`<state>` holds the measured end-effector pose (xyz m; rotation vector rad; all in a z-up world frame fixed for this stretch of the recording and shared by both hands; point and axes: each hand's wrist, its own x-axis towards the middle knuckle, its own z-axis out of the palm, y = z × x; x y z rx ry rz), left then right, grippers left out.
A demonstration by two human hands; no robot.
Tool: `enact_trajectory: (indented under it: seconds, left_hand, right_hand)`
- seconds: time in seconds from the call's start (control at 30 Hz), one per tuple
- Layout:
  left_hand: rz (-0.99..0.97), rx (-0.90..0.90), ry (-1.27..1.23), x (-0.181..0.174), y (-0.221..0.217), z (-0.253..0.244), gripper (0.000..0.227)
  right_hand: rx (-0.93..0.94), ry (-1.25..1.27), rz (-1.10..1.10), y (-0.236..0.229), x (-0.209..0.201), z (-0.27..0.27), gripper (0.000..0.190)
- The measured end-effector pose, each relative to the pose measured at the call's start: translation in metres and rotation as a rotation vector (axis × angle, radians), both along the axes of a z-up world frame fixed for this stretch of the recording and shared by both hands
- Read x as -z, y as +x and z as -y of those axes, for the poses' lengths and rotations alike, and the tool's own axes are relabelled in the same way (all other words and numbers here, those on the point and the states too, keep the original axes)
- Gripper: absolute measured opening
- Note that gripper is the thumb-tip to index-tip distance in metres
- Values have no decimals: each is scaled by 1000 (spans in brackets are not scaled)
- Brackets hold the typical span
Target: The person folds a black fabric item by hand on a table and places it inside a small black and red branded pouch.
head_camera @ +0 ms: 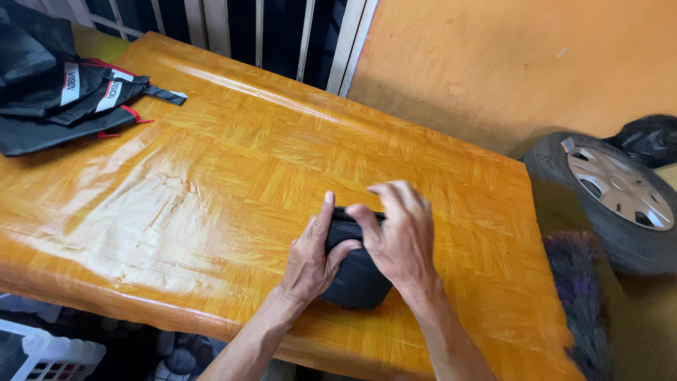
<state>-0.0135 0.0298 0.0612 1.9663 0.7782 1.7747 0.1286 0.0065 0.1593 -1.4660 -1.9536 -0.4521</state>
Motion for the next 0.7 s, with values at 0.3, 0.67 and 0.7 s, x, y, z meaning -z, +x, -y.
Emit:
enact_trajectory:
  seconds: [0.3,0.67,0.7]
  left_hand:
    - [11,-51,119,11,1,-3,73]
    - [130,-37,-6,14,7,0,80]
    - [130,-42,-5,9,8,1,80]
  right_hand:
    - [-361,90,-656,66,58,21,35]
    - [-213,159,-562,67,57,1,50]
    - [-218,158,-563,62,66,3,50]
